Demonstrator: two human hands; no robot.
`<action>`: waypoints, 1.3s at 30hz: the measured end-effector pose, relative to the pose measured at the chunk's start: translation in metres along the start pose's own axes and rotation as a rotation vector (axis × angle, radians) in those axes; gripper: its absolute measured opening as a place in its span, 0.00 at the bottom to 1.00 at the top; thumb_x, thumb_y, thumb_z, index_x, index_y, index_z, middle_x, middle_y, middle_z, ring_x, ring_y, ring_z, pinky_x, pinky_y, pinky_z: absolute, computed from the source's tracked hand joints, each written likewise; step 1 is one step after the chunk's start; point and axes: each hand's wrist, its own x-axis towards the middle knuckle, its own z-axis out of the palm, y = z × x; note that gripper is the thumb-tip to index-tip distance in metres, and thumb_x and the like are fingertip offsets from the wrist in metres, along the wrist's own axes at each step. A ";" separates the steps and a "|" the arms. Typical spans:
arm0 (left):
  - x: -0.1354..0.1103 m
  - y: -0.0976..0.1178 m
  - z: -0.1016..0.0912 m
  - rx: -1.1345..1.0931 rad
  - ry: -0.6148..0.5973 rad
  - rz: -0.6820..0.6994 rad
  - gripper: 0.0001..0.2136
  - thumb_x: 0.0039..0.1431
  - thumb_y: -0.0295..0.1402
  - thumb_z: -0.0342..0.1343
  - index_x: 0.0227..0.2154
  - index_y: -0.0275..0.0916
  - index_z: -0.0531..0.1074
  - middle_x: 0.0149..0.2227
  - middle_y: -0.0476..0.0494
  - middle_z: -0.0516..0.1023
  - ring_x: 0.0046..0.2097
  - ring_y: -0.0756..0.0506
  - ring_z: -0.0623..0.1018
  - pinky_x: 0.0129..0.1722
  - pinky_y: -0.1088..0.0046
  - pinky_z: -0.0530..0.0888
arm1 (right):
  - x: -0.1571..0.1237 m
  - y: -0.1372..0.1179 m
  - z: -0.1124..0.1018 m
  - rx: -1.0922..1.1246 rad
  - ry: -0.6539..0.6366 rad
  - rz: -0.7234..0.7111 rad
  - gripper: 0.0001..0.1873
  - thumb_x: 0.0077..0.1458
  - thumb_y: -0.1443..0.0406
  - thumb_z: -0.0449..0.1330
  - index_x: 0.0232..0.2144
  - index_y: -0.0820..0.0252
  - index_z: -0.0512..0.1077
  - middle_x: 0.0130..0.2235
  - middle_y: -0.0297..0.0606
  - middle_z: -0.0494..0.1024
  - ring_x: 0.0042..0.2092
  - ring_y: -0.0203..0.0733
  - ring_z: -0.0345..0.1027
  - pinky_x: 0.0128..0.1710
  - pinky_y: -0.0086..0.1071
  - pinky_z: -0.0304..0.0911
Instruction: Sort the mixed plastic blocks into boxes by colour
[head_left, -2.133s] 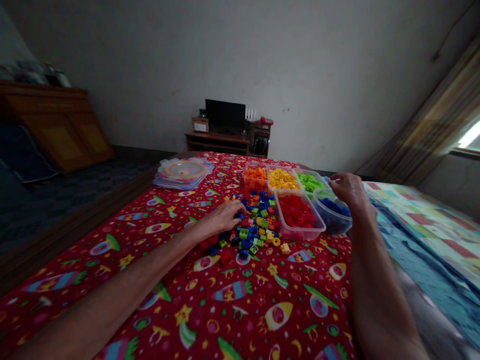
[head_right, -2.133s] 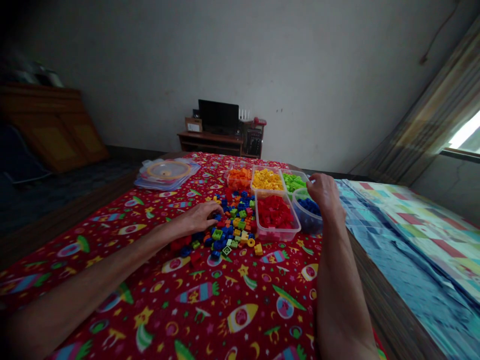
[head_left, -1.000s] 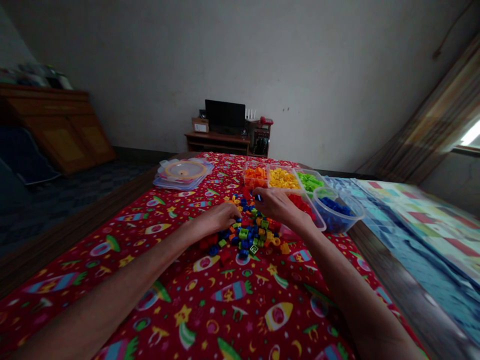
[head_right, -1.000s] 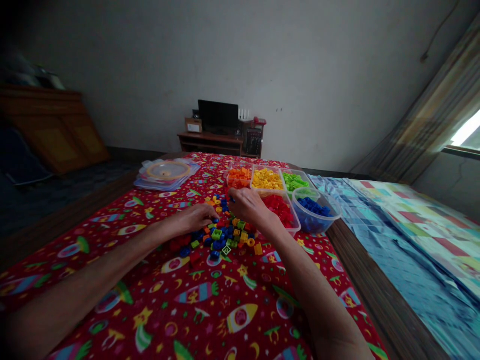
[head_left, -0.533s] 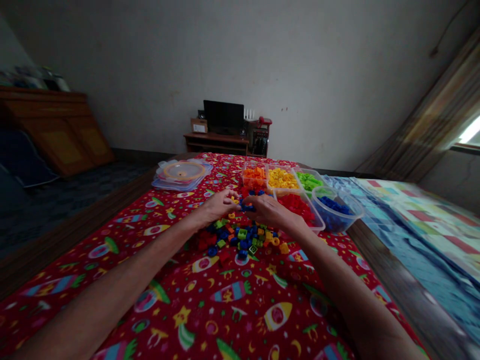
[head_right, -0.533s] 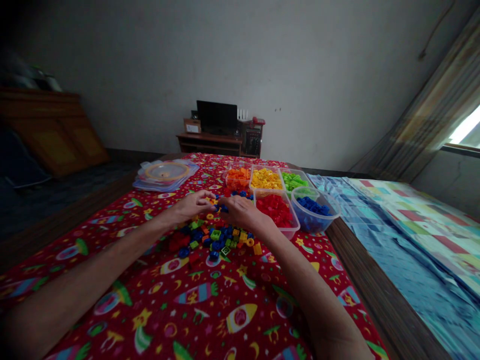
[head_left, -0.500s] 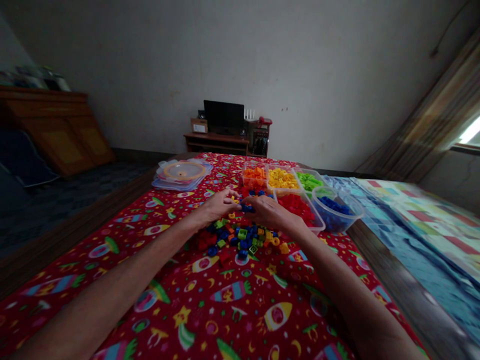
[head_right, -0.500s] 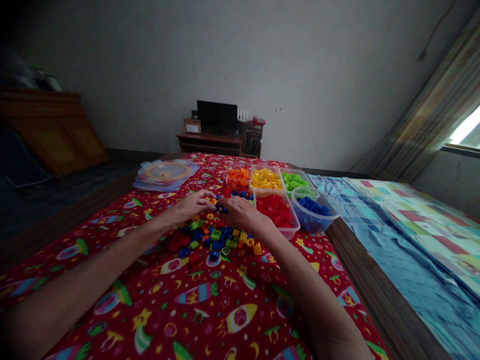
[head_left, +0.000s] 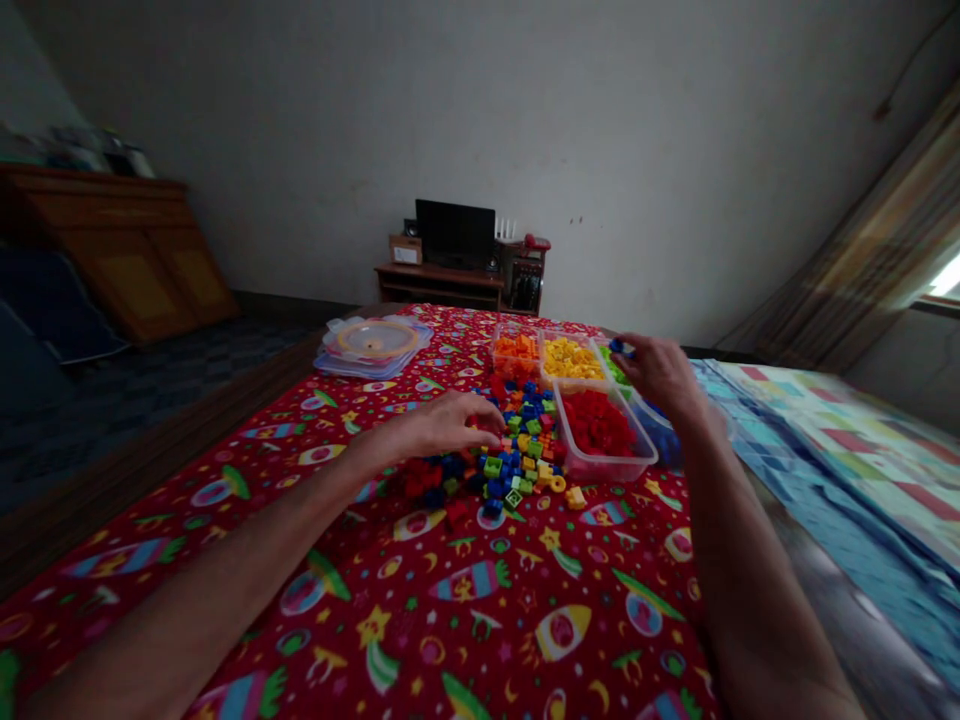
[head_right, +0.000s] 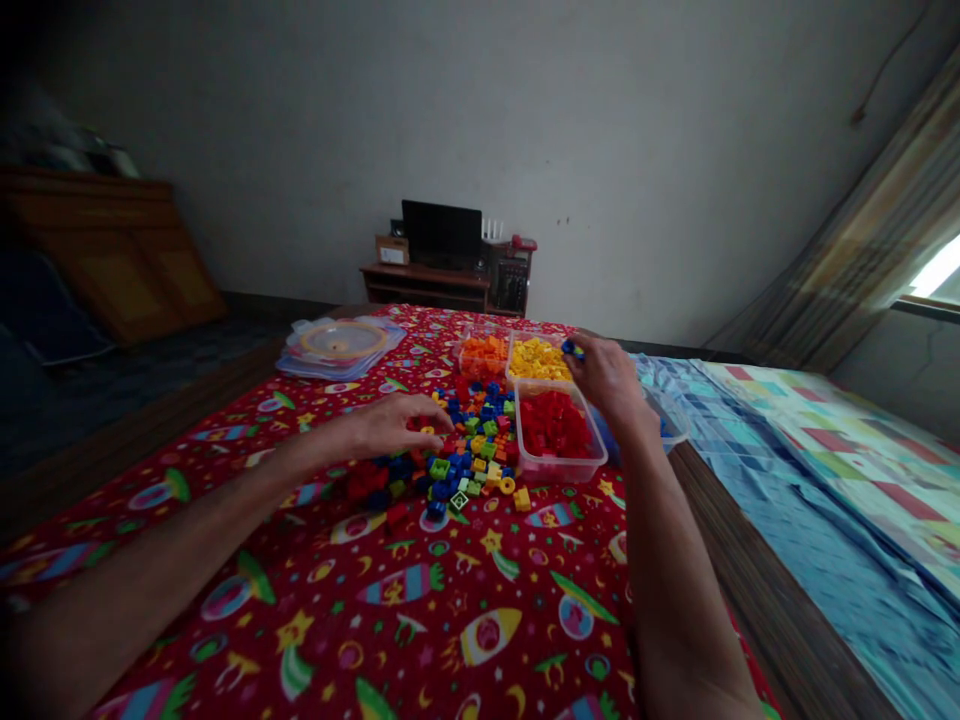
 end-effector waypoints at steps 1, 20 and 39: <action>0.000 0.006 0.006 0.028 -0.046 0.079 0.10 0.53 0.36 0.60 0.37 0.41 0.77 0.39 0.46 0.79 0.43 0.45 0.75 0.45 0.73 0.69 | -0.001 0.014 -0.004 -0.041 0.019 0.082 0.18 0.58 0.62 0.53 0.49 0.58 0.73 0.37 0.46 0.79 0.38 0.46 0.71 0.36 0.34 0.59; -0.005 -0.041 0.007 0.275 -0.025 -0.063 0.10 0.55 0.34 0.56 0.39 0.40 0.76 0.38 0.45 0.79 0.40 0.45 0.76 0.42 0.75 0.69 | -0.005 -0.013 0.000 -0.071 -0.108 0.043 0.16 0.56 0.63 0.52 0.42 0.58 0.76 0.37 0.44 0.79 0.38 0.43 0.70 0.32 0.31 0.57; 0.003 -0.019 0.003 -0.430 0.068 -0.263 0.23 0.47 0.54 0.58 0.32 0.35 0.76 0.30 0.48 0.78 0.32 0.46 0.74 0.33 0.72 0.70 | -0.036 -0.116 0.048 0.538 -0.268 -0.513 0.14 0.57 0.67 0.57 0.46 0.62 0.72 0.33 0.42 0.78 0.33 0.36 0.69 0.30 0.26 0.52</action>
